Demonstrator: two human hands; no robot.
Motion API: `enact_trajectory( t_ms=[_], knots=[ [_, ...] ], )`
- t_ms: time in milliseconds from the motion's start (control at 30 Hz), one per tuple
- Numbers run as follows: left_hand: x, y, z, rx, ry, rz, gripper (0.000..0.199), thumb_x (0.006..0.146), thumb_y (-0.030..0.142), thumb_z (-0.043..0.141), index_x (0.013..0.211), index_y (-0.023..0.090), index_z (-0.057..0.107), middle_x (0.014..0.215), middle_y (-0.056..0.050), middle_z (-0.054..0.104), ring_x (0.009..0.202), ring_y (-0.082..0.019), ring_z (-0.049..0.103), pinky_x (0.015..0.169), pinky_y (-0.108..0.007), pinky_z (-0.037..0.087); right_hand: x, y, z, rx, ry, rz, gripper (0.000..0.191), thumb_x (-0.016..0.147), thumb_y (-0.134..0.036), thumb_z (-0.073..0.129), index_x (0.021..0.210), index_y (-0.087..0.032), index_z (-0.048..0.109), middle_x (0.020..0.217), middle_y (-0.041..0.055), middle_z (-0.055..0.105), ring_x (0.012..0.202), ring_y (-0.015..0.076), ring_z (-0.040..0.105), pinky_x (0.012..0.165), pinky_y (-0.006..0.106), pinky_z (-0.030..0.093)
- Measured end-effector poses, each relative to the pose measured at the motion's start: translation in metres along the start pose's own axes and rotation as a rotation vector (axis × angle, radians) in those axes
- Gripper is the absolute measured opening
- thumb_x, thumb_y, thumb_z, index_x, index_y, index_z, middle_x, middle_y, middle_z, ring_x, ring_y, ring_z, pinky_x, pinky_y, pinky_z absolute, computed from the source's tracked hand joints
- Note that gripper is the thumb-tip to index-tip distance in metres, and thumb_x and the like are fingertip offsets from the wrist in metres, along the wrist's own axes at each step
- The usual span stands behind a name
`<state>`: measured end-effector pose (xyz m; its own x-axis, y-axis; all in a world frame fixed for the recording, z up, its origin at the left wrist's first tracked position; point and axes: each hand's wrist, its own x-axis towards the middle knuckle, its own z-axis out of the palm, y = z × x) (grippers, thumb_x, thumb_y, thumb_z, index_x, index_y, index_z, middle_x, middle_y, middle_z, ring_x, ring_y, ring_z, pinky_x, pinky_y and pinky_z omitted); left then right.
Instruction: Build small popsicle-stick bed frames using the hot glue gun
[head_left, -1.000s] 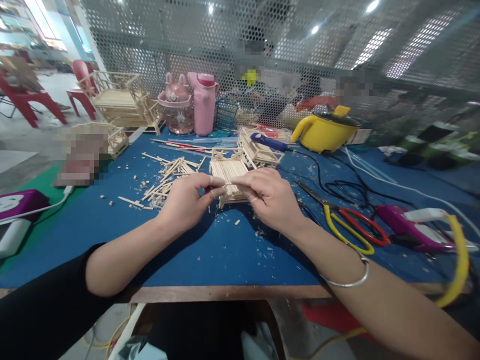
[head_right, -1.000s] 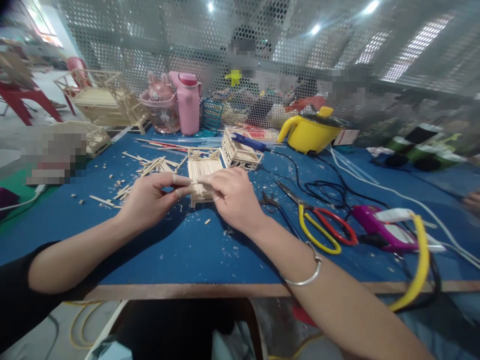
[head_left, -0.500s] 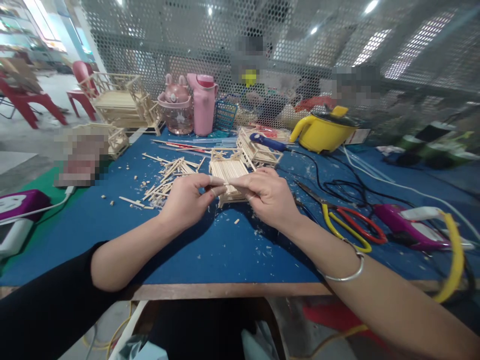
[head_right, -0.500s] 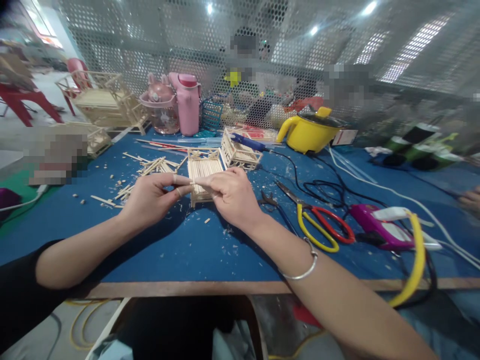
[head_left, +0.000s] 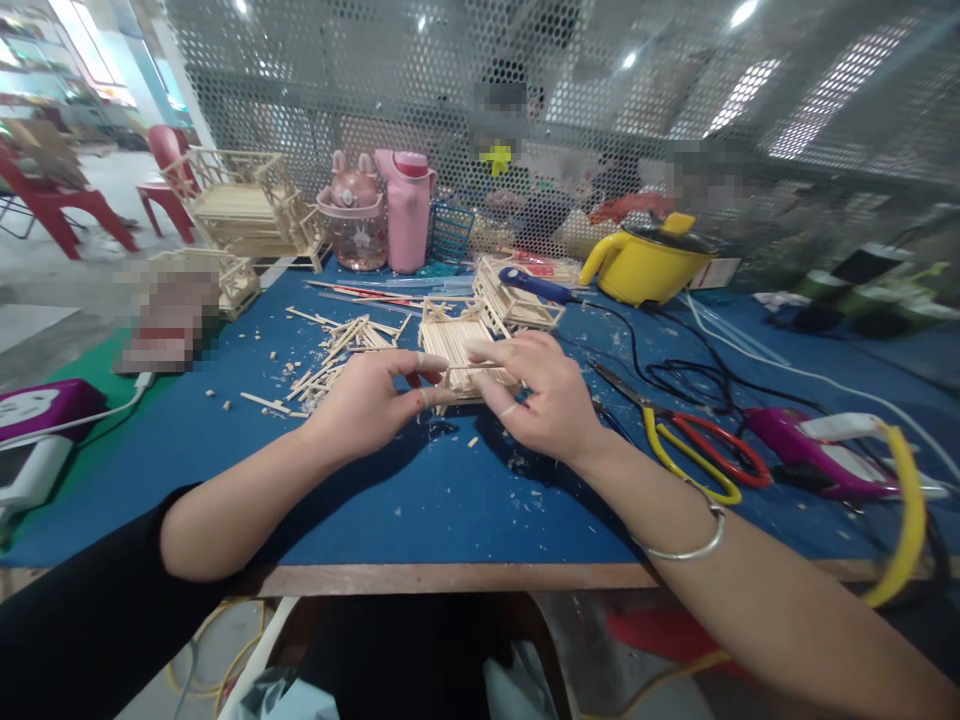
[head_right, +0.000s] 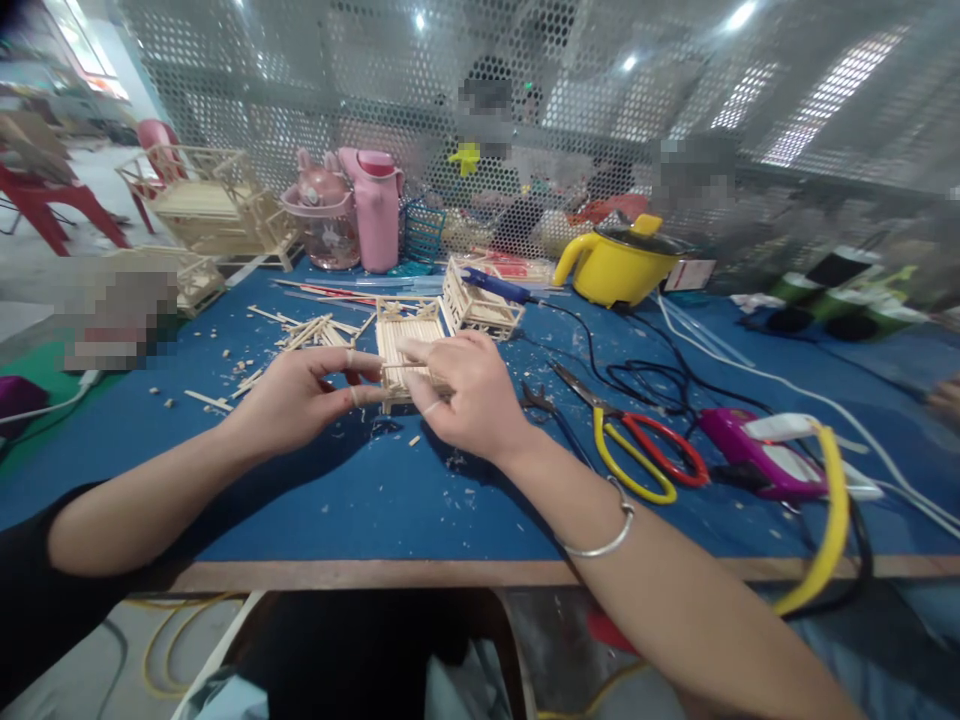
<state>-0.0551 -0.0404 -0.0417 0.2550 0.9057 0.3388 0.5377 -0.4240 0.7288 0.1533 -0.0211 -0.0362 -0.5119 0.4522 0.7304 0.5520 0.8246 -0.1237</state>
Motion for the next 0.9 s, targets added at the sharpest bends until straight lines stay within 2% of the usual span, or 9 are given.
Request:
enact_trajectory(
  t_ms=[167,267,367,467,533,600,733,833,900],
  knots=[
    [-0.002,-0.002,-0.005,-0.007,-0.028,-0.024,0.028,0.079,0.025,0.061,0.105,0.017,0.065,0.09,-0.004,0.072,0.08,-0.017,0.065,0.069,-0.028,0.049,0.0,0.001,-0.008,-0.004,0.108,0.031,0.034,0.086,-0.02,0.048,0.116,-0.02,0.063,0.103,0.0053,0.072,0.1,0.0209,0.064,0.092,0.039,0.046],
    [0.0,-0.004,-0.003,-0.02,0.046,-0.028,0.023,0.08,0.023,0.058,0.101,0.016,0.059,0.088,-0.003,0.069,0.079,-0.015,0.063,0.068,-0.027,0.048,0.0,0.001,-0.009,-0.013,0.136,0.047,0.029,0.088,-0.019,0.047,0.11,-0.02,0.066,0.098,0.0056,0.072,0.098,0.0207,0.065,0.09,0.039,0.048],
    [0.002,-0.005,-0.003,-0.006,0.157,-0.059,0.014,0.083,0.031,0.057,0.083,0.016,0.057,0.077,-0.001,0.065,0.069,-0.013,0.058,0.065,-0.025,0.044,0.001,0.006,-0.011,-0.038,0.191,0.086,0.027,0.088,-0.022,0.049,0.11,-0.021,0.065,0.098,0.0047,0.072,0.096,0.0203,0.065,0.091,0.038,0.049],
    [0.004,-0.006,-0.005,0.04,0.165,-0.12,0.022,0.083,0.037,0.058,0.074,0.017,0.06,0.069,0.001,0.064,0.063,-0.012,0.055,0.062,-0.025,0.042,0.007,0.028,-0.02,-0.111,0.285,0.206,0.028,0.088,-0.024,0.048,0.111,-0.022,0.064,0.1,0.0046,0.071,0.097,0.0205,0.066,0.093,0.038,0.049],
    [0.005,-0.007,-0.005,0.074,0.127,-0.135,0.021,0.083,0.037,0.06,0.076,0.018,0.066,0.07,0.001,0.067,0.065,-0.013,0.056,0.064,-0.026,0.042,0.016,0.055,-0.028,-0.21,0.283,0.309,0.032,0.086,-0.02,0.046,0.113,-0.022,0.063,0.105,0.0053,0.07,0.099,0.0217,0.065,0.094,0.04,0.049],
    [0.006,-0.009,-0.005,0.104,0.086,-0.126,0.018,0.084,0.034,0.058,0.081,0.019,0.069,0.075,0.001,0.07,0.07,-0.015,0.06,0.068,-0.026,0.044,0.028,0.086,-0.036,-0.318,0.169,0.414,0.045,0.078,-0.014,0.048,0.121,-0.018,0.06,0.114,0.0084,0.068,0.105,0.0245,0.063,0.096,0.042,0.048],
    [0.006,-0.015,0.0,0.192,0.02,-0.111,0.022,0.087,0.027,0.052,0.096,0.021,0.071,0.091,-0.003,0.074,0.08,-0.018,0.065,0.074,-0.029,0.046,0.053,0.137,-0.04,-0.519,-0.239,0.668,0.073,0.068,-0.009,0.055,0.14,-0.007,0.045,0.139,0.0178,0.052,0.126,0.0344,0.05,0.104,0.046,0.041],
    [0.005,-0.018,0.003,0.207,0.007,-0.107,0.024,0.086,0.027,0.053,0.104,0.02,0.067,0.088,-0.004,0.073,0.074,-0.019,0.064,0.071,-0.03,0.045,0.064,0.154,-0.036,-0.51,-0.508,0.765,0.071,0.07,-0.009,0.053,0.141,-0.01,0.045,0.134,0.0153,0.058,0.118,0.0306,0.057,0.096,0.037,0.046],
    [0.005,-0.017,0.003,0.205,0.03,-0.098,0.018,0.085,0.031,0.055,0.093,0.019,0.066,0.08,-0.004,0.071,0.068,-0.018,0.06,0.066,-0.03,0.043,0.068,0.158,-0.031,-0.494,-0.611,0.751,0.062,0.071,-0.009,0.053,0.133,-0.013,0.055,0.12,0.0128,0.067,0.106,0.0292,0.063,0.087,0.035,0.049]
  ],
)
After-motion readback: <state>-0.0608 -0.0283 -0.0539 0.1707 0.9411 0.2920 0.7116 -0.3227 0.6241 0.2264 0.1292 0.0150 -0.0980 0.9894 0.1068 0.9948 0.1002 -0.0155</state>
